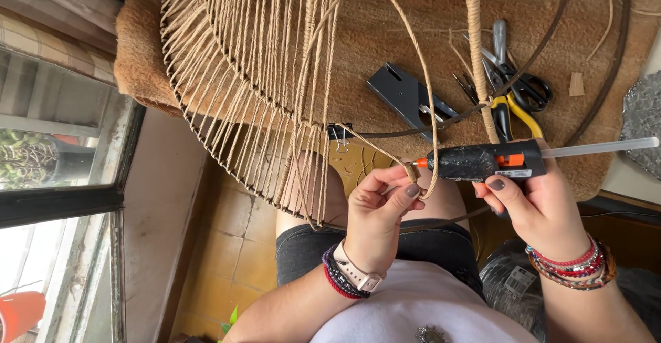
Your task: Weaving wicker strands into a lampshade frame and securing them with hot glue
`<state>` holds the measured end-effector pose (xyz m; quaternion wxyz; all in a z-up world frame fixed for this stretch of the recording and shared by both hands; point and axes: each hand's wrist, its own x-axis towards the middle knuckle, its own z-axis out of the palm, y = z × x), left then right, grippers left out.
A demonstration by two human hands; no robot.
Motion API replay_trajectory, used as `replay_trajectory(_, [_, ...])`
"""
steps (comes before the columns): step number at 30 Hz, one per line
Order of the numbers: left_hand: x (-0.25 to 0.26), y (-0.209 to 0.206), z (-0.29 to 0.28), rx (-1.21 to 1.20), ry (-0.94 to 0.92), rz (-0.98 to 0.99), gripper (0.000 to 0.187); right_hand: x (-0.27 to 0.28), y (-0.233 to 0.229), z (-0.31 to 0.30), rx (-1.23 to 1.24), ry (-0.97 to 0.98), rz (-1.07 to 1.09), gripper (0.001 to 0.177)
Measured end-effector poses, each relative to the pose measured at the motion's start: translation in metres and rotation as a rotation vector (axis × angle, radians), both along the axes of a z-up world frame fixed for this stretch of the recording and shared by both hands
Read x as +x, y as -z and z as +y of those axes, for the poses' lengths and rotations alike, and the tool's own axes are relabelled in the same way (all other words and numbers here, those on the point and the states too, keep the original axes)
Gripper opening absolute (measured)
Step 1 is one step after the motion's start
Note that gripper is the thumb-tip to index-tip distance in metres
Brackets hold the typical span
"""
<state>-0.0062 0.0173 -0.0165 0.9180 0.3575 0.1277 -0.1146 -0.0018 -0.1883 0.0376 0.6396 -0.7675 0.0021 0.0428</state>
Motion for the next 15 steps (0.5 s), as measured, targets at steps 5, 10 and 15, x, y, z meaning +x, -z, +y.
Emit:
replay_trajectory(5, [0.0006,0.0003,-0.0008,-0.008,-0.003,-0.006,0.023,0.0013,-0.0035,0.0014,-0.027,-0.012,-0.008,0.027])
replay_trajectory(10, [0.0003,0.0002,-0.0003,-0.002,0.006,0.004,0.023,0.0009,-0.0017,0.0011,-0.018,-0.02,-0.007,0.027])
replay_trajectory(15, [0.0006,0.0005,0.0001,-0.013,-0.002,-0.008,0.023,0.0031,-0.0064,0.0013,-0.097,-0.068,-0.053,0.035])
